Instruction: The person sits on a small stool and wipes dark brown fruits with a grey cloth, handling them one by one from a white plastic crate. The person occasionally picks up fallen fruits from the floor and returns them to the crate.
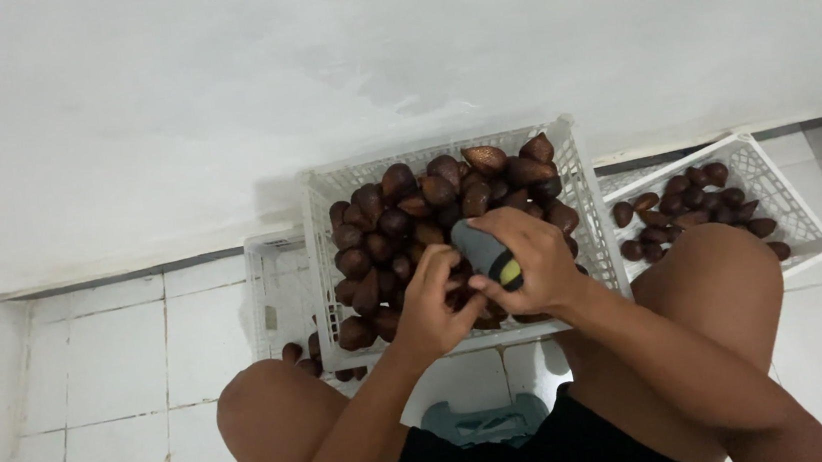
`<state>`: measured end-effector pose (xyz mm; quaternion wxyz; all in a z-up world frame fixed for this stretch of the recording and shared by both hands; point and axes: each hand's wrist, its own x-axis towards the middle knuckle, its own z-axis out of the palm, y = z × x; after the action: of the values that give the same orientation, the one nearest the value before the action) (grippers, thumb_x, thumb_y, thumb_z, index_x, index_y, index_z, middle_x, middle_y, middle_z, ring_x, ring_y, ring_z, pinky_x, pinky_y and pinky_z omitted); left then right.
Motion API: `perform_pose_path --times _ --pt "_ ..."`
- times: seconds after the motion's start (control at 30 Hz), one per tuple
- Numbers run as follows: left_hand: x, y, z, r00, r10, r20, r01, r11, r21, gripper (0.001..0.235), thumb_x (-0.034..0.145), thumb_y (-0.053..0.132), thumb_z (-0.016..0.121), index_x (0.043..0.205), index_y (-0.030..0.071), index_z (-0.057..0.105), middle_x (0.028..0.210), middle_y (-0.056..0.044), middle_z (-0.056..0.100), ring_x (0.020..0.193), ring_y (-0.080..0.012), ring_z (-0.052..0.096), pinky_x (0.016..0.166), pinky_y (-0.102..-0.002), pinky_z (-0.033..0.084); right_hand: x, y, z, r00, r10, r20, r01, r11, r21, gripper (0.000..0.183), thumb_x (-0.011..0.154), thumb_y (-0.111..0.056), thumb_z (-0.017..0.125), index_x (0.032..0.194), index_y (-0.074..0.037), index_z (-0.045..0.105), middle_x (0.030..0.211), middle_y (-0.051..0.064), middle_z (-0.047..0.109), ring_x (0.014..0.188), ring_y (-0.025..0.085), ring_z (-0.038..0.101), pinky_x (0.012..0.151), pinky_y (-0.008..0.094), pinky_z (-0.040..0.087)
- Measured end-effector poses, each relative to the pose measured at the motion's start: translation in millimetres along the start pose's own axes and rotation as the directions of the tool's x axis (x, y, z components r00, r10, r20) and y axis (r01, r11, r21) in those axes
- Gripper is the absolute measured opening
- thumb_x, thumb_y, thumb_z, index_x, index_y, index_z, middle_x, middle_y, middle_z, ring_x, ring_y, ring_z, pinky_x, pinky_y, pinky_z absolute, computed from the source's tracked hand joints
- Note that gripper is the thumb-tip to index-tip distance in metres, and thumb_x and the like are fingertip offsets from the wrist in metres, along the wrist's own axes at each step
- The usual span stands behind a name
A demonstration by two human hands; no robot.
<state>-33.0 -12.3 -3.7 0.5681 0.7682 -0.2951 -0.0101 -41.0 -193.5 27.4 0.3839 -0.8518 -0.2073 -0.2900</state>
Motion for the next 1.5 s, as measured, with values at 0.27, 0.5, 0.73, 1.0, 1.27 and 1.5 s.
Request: perform_pose_path --times 0.27,0.5,0.73,1.0,1.27,1.5 --pt "10 27 -11 0.997 0.065 0.033 -0.065 0.998 -0.021 0.045 0.086 0.017 0.083 0.119 0.000 0.059 0.108 -0.015 0.058 0.101 -0.0356 0.066 0.076 -0.047 0.064 -10 33 -9 0.990 0.120 -0.073 -0.124 0.991 -0.055 0.043 0.090 -0.053 0.071 0.090 -0.010 0.069 0.065 0.005 0.063 0.057 0.027 0.066 0.053 0.035 0.052" --pt "12 27 -22 0.990 -0.142 -0.006 0.134 0.943 -0.305 0.058 0.080 0.012 0.086 0.123 -0.002 0.050 0.121 -0.024 0.053 0.113 -0.0471 0.061 0.081 -0.055 0.062 -3 51 -37 0.842 0.532 -0.088 -0.524 0.846 0.098 0.042 0.106 -0.040 0.061 0.081 -0.007 0.060 0.057 0.014 0.056 0.058 0.022 0.053 0.060 0.040 0.043" --pt "16 16 -18 0.969 -0.246 -0.031 0.198 0.843 -0.499 0.055 0.091 0.007 0.075 0.140 0.003 0.050 0.131 -0.018 0.054 0.127 -0.0378 0.057 0.093 -0.048 0.060 34 -9 -25 0.292 0.912 0.288 -0.956 0.286 0.061 0.076 0.093 -0.071 0.058 0.116 0.001 0.072 0.111 0.026 0.072 0.112 0.040 0.068 0.089 0.053 0.051" --pt "26 23 -28 0.894 -0.442 -0.067 0.425 0.887 -0.182 0.057 0.088 0.020 0.080 0.136 0.002 0.055 0.126 -0.026 0.061 0.122 -0.0441 0.060 0.102 -0.054 0.056 3 13 -6 0.205 0.888 0.412 -0.920 0.031 0.391 0.109 0.093 -0.066 0.063 0.155 0.015 0.024 0.148 0.040 0.041 0.139 0.046 0.044 0.107 0.058 0.043" --pt "27 24 -29 0.891 -0.453 -0.031 0.448 0.888 -0.105 0.075 0.092 0.028 0.076 0.151 -0.004 0.040 0.141 -0.026 0.046 0.135 -0.0470 0.047 0.109 -0.054 0.050 19 -7 -19 0.242 0.856 0.457 -0.877 -0.009 0.481 0.108 0.091 -0.065 0.061 0.157 0.010 0.019 0.145 0.033 0.044 0.135 0.040 0.048 0.102 0.059 0.048" --pt "30 26 -34 0.863 -0.502 -0.061 0.466 0.836 -0.292 0.078 0.086 0.023 0.083 0.149 -0.003 0.044 0.137 -0.027 0.049 0.135 -0.0451 0.049 0.110 -0.054 0.048 11 0 -18 0.303 0.901 0.310 -0.794 0.058 0.605 0.092 0.088 -0.064 0.066 0.137 0.013 0.051 0.119 0.029 0.062 0.108 0.036 0.064 0.088 0.057 0.054"
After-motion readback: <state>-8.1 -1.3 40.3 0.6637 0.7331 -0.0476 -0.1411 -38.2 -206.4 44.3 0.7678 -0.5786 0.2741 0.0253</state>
